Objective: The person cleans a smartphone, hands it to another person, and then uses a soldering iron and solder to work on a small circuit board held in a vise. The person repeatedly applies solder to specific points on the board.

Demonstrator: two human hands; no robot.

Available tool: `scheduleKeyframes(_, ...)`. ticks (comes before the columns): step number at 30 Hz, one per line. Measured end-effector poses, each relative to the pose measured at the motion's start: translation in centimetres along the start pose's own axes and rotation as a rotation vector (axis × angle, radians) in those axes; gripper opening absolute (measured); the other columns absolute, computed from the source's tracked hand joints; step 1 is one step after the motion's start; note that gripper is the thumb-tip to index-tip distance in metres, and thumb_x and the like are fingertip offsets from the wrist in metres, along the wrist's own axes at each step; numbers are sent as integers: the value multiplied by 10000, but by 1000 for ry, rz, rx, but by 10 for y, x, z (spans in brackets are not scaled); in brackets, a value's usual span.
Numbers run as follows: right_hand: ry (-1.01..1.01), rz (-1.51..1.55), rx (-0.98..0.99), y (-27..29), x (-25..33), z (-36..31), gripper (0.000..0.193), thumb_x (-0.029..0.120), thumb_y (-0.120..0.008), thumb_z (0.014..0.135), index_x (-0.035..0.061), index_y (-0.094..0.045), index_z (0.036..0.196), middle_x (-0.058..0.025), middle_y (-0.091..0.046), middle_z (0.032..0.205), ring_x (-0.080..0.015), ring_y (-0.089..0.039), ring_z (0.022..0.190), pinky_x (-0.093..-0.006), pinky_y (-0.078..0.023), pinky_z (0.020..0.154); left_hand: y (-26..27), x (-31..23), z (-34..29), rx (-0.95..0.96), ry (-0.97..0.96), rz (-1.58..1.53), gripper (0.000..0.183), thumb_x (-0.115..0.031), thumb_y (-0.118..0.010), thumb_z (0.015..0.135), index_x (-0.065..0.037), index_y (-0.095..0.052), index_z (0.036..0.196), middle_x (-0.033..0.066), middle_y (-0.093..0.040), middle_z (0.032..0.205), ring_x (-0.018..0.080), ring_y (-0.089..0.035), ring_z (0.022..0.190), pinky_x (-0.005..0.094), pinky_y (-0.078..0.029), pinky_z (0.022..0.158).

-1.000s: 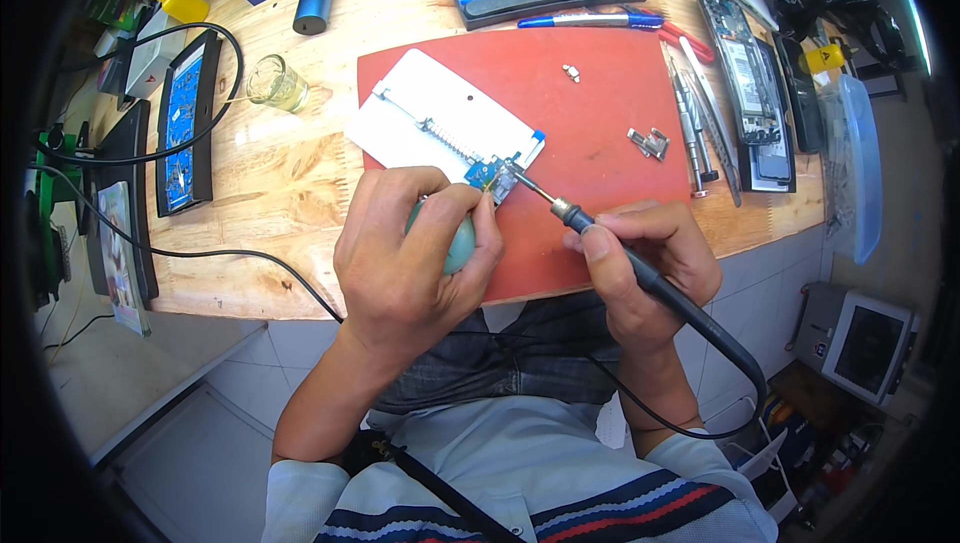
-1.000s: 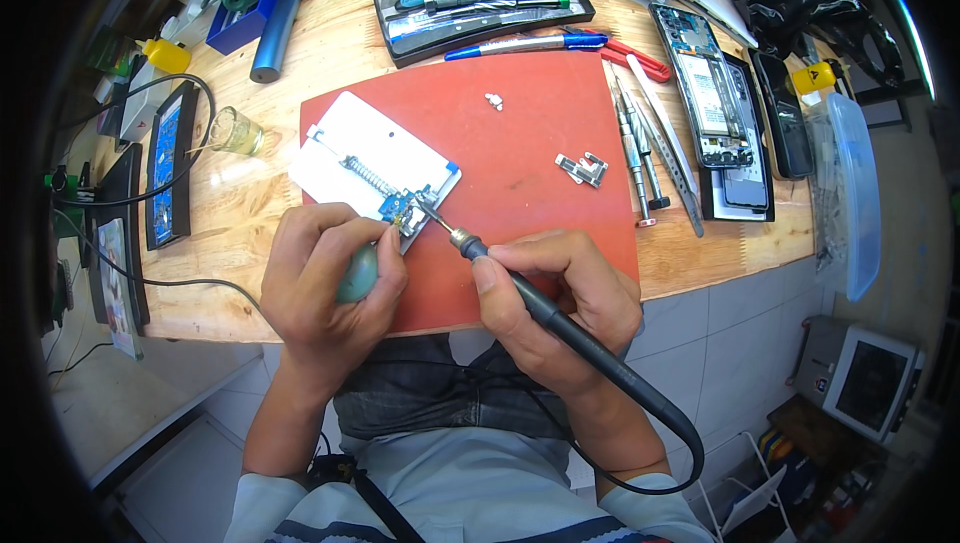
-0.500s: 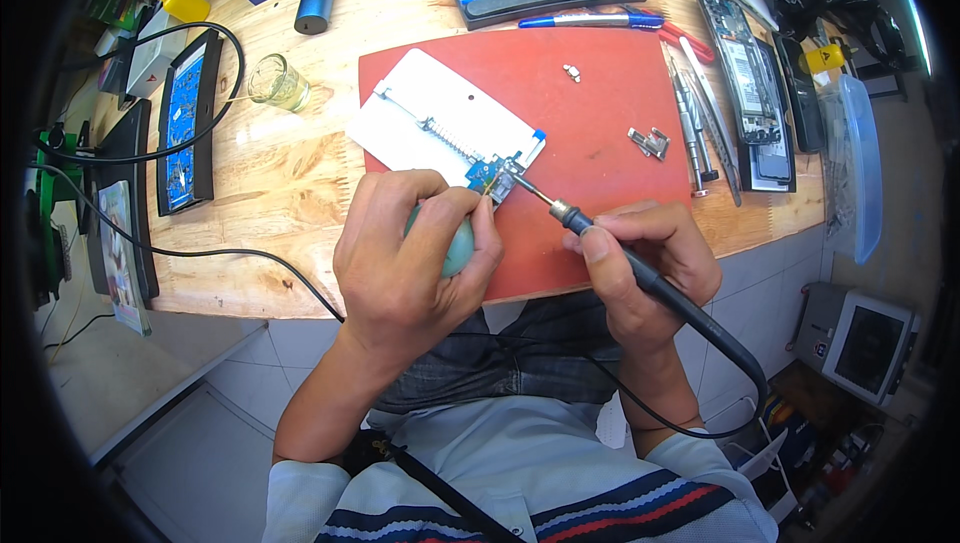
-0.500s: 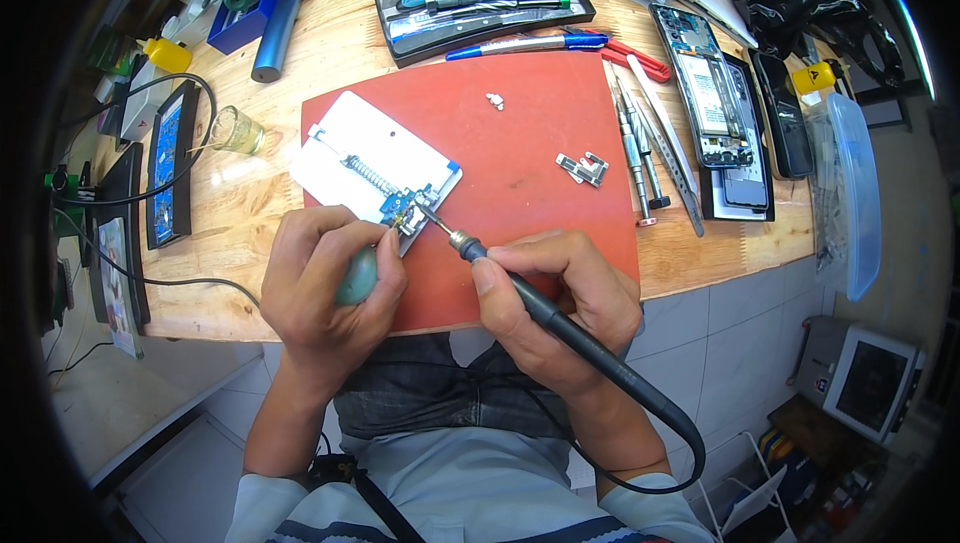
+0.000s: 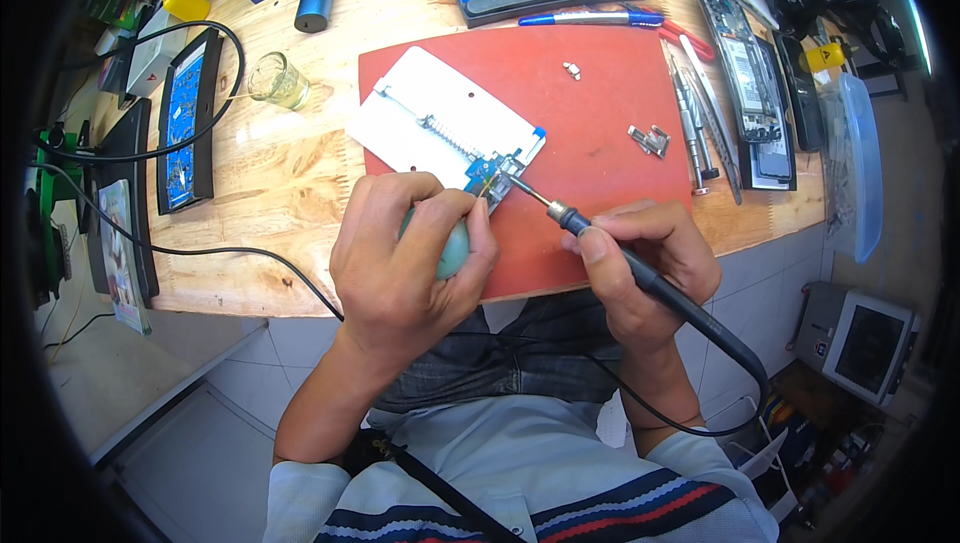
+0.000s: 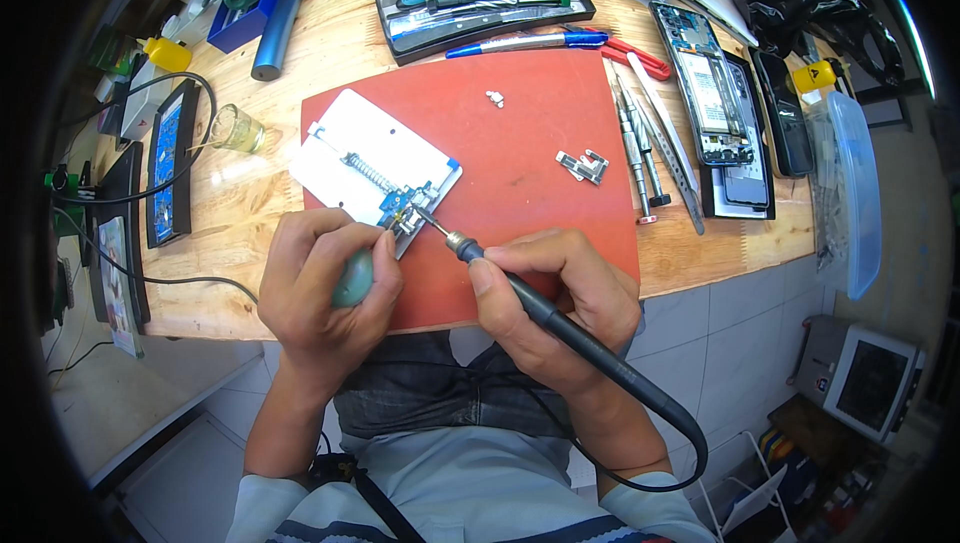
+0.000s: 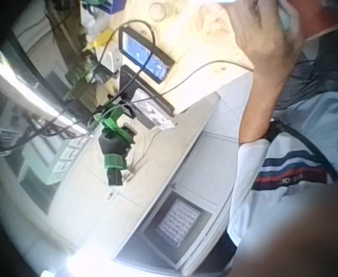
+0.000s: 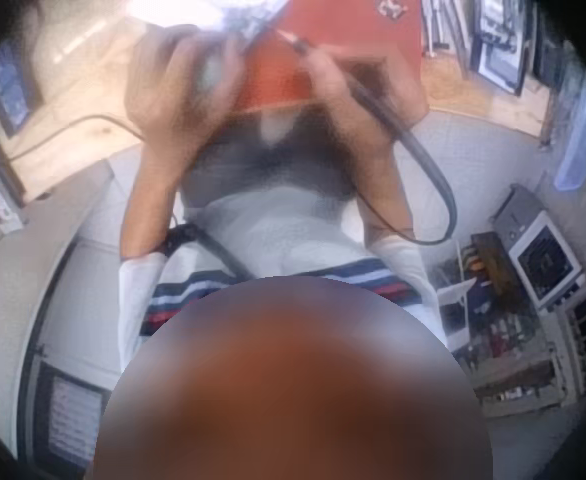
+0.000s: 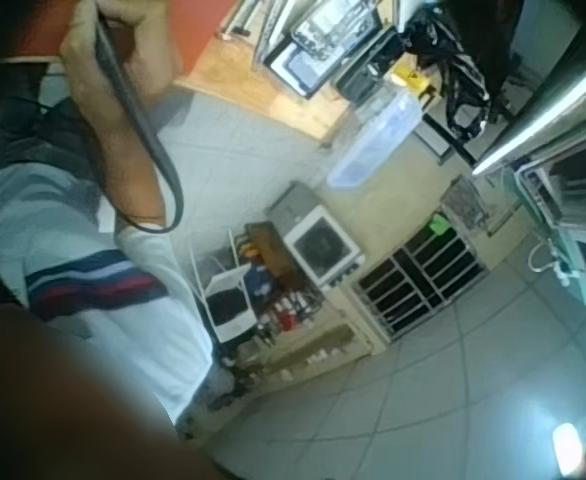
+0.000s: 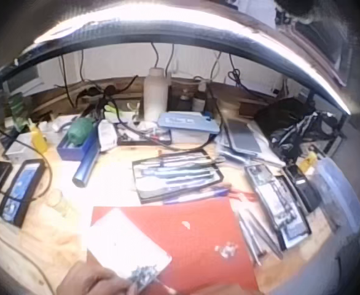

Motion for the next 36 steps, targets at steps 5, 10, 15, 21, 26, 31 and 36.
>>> scheduleKeyframes(5, 1, 7, 2, 0, 0, 0, 118, -26, -769, 862, -28, -672, 929, -122, -742, 824, -92, -685, 712, -225, -540, 628, 1, 0, -1, 3, -3, 10, 207, 18, -811, 694, -41, -688, 849, 81, -596, 821, 235, -579, 696, 342, -464, 587)
scheduleKeyframes(10, -1, 7, 5, 0, 0, 0, 116, -24, -769, 862, -27, -673, 927, -124, -743, 828, -97, -690, 720, -227, -543, 633, 1, -1, -1, -1, -8, 3, 202, 15, -811, 699, -43, -689, 849, 79, -597, 818, 235, -581, 697, 341, -463, 587)
scheduleKeyframes(15, 17, -4, 16, 1, 0, 1, 115, -23, -766, 858, -32, -669, 920, -126, -741, 814, -97, -686, 699, -225, -539, 615, 2, -2, -2, 3, -10, 7, 197, 13, -813, 701, -40, -695, 848, 77, -599, 818, 234, -584, 695, 336, -467, 589)
scheduleKeyframes(21, 21, -11, 10, 1, 0, 1, 113, -18, -765, 856, -34, -666, 908, -127, -738, 799, -100, -685, 685, -226, -537, 604, 2, -3, -3, 8, 3, -5, 197, 10, -817, 698, -39, -703, 851, 78, -601, 816, 229, -583, 690, 334, -467, 584)
scheduleKeyframes(26, 21, -3, 4, 0, 0, 0, 113, -23, -764, 853, -38, -666, 907, -131, -738, 797, -107, -691, 687, -228, -543, 610, 1, -3, -3, 10, -10, -7, 194, 7, -817, 701, -45, -706, 851, 76, -598, 808, 228, -574, 678, 334, -457, 575)
scheduleKeyframes(31, 32, -4, 1, 0, -1, 0, 114, -30, -765, 847, -40, -669, 906, -132, -739, 797, -105, -694, 685, -224, -542, 604, 2, -3, -3, 9, -7, -13, 196, 11, -817, 696, -43, -703, 847, 77, -600, 809, 230, -571, 674, 334, -456, 573)
scheduleKeyframes(36, 33, -14, 3, 0, -1, 0, 119, -25, -771, 848, -36, -670, 910, -133, -740, 798, -107, -696, 684, -228, -543, 605, 1, -2, -3, -1, 3, -6, 197, 15, -816, 694, -38, -702, 846, 80, -605, 814, 231, -580, 690, 334, -466, 582)
Point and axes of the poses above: each hand's wrist, its own z-axis towards the middle knuckle, its own y-axis out of the back of the hand, x = y × z, the point moved 3 cm from there along z, towards the middle knuckle
